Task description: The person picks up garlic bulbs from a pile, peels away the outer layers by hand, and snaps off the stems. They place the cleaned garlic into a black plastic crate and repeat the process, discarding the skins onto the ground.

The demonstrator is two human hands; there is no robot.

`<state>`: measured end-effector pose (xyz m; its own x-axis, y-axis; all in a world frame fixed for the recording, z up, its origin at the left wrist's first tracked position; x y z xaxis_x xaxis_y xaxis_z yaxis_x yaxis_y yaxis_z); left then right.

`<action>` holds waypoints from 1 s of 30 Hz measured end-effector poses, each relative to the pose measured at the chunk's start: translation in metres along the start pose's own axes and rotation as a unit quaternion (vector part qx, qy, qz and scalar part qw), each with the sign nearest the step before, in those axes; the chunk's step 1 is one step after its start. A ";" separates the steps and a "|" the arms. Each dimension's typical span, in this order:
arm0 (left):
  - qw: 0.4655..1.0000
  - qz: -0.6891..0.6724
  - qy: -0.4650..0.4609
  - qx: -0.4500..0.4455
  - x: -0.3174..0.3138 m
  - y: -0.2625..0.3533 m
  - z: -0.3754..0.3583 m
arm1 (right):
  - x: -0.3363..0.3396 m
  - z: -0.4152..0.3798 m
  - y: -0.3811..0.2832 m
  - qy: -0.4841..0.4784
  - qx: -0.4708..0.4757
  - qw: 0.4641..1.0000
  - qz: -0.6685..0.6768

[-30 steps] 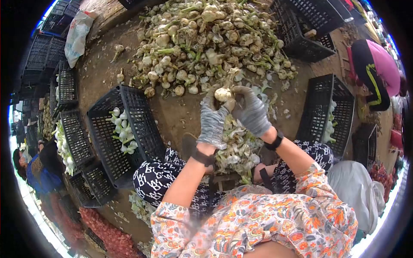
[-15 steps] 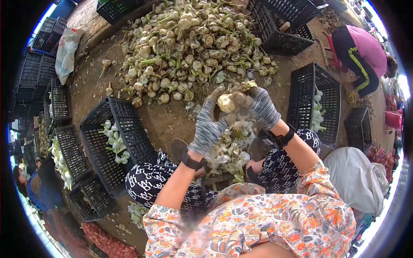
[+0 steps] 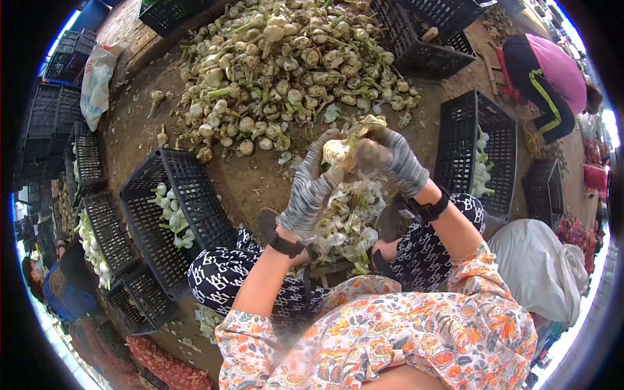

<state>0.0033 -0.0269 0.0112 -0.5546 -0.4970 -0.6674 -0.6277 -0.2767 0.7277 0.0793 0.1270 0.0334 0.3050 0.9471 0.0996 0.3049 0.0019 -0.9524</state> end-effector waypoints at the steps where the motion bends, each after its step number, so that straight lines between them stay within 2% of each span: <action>1: 1.000 0.026 -0.001 -0.007 0.001 -0.002 0.001 | -0.003 0.000 0.000 0.009 0.027 0.999 -0.044; 2: 1.000 0.028 0.001 -0.009 0.001 -0.003 0.001 | -0.008 -0.001 -0.002 0.053 0.090 0.992 -0.076; 7: 0.998 0.060 0.004 -0.018 0.008 -0.009 0.002 | -0.001 0.005 0.010 0.040 0.134 0.981 -0.132; 9: 1.000 0.025 0.007 0.002 0.003 -0.006 -0.001 | 0.001 0.004 0.012 0.046 0.156 0.974 -0.159; 12: 1.000 0.008 0.001 0.007 0.006 -0.007 -0.001 | 0.005 0.002 0.016 0.017 0.077 0.993 -0.086; 15: 0.997 -0.071 0.008 0.026 0.005 -0.007 0.000 | 0.006 0.000 0.011 0.012 0.138 0.984 -0.112; 18: 0.984 -0.163 0.016 0.065 0.003 -0.007 -0.002 | 0.010 -0.003 0.006 -0.005 0.116 0.987 -0.109; 19: 0.979 -0.188 0.017 0.078 0.004 -0.007 -0.002 | 0.011 -0.004 0.001 -0.011 0.078 0.994 -0.079; 22: 0.989 -0.138 0.016 0.052 0.004 -0.004 0.001 | 0.013 -0.005 -0.004 -0.029 -0.023 0.999 0.038; 25: 0.996 -0.074 0.038 0.023 -0.002 -0.007 0.002 | -0.001 -0.001 0.009 0.021 0.104 0.993 0.050; 26: 0.996 -0.072 0.037 0.029 -0.001 -0.007 0.002 | -0.003 -0.001 0.009 0.072 0.132 0.986 -0.071; 29: 0.996 -0.067 0.028 0.050 0.003 -0.009 0.000 | 0.001 -0.001 0.002 0.012 0.079 0.995 -0.052; 30: 0.996 -0.068 0.019 0.055 0.006 -0.010 0.000 | 0.001 -0.002 0.008 -0.007 0.035 0.996 0.082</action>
<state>0.0061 -0.0270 0.0005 -0.4400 -0.4930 -0.7505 -0.7532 -0.2524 0.6074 0.0840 0.1269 0.0260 0.3324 0.9411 -0.0621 0.1883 -0.1307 -0.9734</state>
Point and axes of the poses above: each hand's wrist, its own z-axis towards the middle knuckle, its own x-axis out of the back of the hand, y = z × x, the point moved 1 cm from there along z, towards the middle knuckle, and after that the axes turned 2 degrees about -x, right-handed, at the moved point
